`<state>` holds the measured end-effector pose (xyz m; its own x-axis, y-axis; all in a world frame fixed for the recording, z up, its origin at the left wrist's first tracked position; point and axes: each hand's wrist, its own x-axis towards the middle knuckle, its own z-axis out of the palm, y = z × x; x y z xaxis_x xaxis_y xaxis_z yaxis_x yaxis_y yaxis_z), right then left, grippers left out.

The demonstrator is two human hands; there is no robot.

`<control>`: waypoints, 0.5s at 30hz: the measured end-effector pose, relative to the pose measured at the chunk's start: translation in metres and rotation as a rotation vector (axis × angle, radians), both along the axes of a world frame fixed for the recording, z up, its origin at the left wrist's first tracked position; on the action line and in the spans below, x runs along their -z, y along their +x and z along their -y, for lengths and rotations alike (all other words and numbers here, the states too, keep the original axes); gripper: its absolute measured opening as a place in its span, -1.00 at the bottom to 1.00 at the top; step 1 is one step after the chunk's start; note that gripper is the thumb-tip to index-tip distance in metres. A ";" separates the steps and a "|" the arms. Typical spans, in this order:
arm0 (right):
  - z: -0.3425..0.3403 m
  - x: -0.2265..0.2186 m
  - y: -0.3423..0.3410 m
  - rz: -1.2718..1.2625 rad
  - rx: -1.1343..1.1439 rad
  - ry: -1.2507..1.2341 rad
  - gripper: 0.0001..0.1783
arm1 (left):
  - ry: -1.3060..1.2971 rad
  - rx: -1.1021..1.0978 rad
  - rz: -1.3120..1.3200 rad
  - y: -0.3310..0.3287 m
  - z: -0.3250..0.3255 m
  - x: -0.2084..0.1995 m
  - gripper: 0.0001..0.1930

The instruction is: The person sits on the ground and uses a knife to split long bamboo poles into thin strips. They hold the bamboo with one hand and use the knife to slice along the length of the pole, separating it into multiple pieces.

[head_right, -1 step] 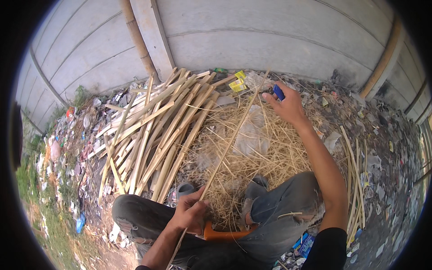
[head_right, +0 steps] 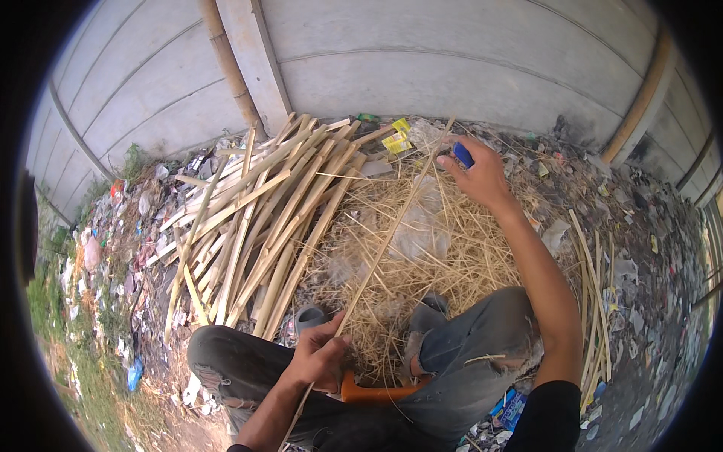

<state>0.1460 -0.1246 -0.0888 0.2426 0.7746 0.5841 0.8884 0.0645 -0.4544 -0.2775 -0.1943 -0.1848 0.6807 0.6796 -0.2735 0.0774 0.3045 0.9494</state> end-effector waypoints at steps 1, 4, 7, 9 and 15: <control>-0.002 0.001 -0.001 0.097 -0.001 0.037 -0.66 | 0.081 0.005 -0.031 0.002 0.002 0.001 -0.47; -0.001 0.002 0.006 0.154 -0.058 -0.065 -0.67 | 0.066 0.046 -0.048 0.006 0.003 -0.009 -0.49; 0.000 0.009 0.026 0.168 -0.146 -0.094 -0.66 | 0.092 0.060 -0.043 0.007 0.004 0.001 -0.50; -0.001 0.009 0.032 0.159 -0.156 -0.128 -0.66 | 0.096 0.087 -0.033 0.009 0.005 -0.001 -0.50; 0.004 0.005 0.032 -0.182 -0.076 -0.335 -0.70 | 0.123 0.103 -0.034 0.008 0.006 -0.001 -0.50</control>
